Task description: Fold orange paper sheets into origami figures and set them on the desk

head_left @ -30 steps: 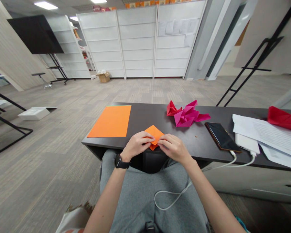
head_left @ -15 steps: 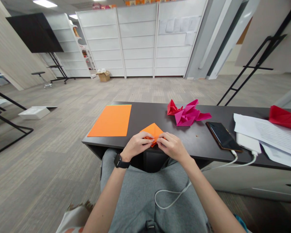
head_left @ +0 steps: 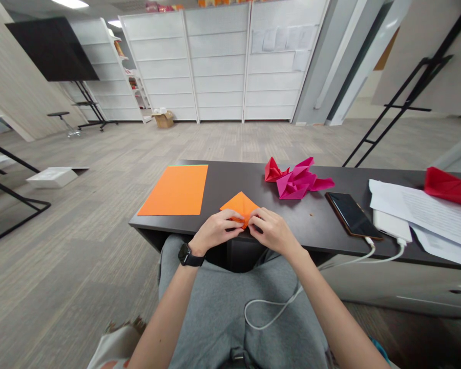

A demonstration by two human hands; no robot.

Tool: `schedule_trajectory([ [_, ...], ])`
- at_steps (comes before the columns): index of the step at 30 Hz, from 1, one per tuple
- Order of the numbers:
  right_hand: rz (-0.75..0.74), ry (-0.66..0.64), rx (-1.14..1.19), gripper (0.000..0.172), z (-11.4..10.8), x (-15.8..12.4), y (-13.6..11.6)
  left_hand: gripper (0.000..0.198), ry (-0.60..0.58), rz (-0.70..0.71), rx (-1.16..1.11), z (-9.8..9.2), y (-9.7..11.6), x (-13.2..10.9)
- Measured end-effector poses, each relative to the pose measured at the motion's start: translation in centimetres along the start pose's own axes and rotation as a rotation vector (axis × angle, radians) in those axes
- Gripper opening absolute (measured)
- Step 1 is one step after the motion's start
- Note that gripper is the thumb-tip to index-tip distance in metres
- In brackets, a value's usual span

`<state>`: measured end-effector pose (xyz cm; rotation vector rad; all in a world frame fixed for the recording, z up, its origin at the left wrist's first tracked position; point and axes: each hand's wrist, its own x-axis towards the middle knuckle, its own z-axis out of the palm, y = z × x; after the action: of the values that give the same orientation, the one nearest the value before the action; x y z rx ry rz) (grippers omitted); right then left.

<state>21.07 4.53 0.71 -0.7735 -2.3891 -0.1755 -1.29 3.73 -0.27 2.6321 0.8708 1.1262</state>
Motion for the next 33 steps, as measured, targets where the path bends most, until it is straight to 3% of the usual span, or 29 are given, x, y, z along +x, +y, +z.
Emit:
schedule_trajectory([
  [5, -0.016, -0.074, 0.076, 0.011, -0.2, 0.1, 0.0, 0.026, -0.070, -0.047, 0.000, -1.1, 0.5, -0.1],
  [10, 0.004, -0.060, 0.142, 0.014, -0.7, 0.3, -0.3, 0.043, -0.099, -0.085, 0.034, -2.0, 0.4, -0.6],
  [15, 0.131, -0.021, 0.067, 0.042, 0.0, 0.2, 0.1, 0.041, -0.126, -0.085, 0.039, -2.0, -0.1, -0.7],
  [19, 0.155, -0.132, 0.062, 0.029, 1.0, -0.1, 0.7, 0.043, -0.155, -0.114, 0.044, -2.1, -0.1, -0.6],
  [25, 0.149, -0.116, 0.087, 0.026, 1.0, 0.0, 0.9, 0.041, 0.037, -0.364, 0.135, -1.5, -1.0, -0.3],
  [29, 0.186, -0.095, 0.107, 0.027, 0.6, 0.2, 0.6, 0.033, -0.001, -0.398, 0.105, -1.2, -1.7, -0.3],
  [33, 0.213, -0.089, 0.129, 0.025, 0.2, 0.3, 0.5, 0.027, 0.033, -0.404, 0.068, -1.3, -1.6, -0.4],
])
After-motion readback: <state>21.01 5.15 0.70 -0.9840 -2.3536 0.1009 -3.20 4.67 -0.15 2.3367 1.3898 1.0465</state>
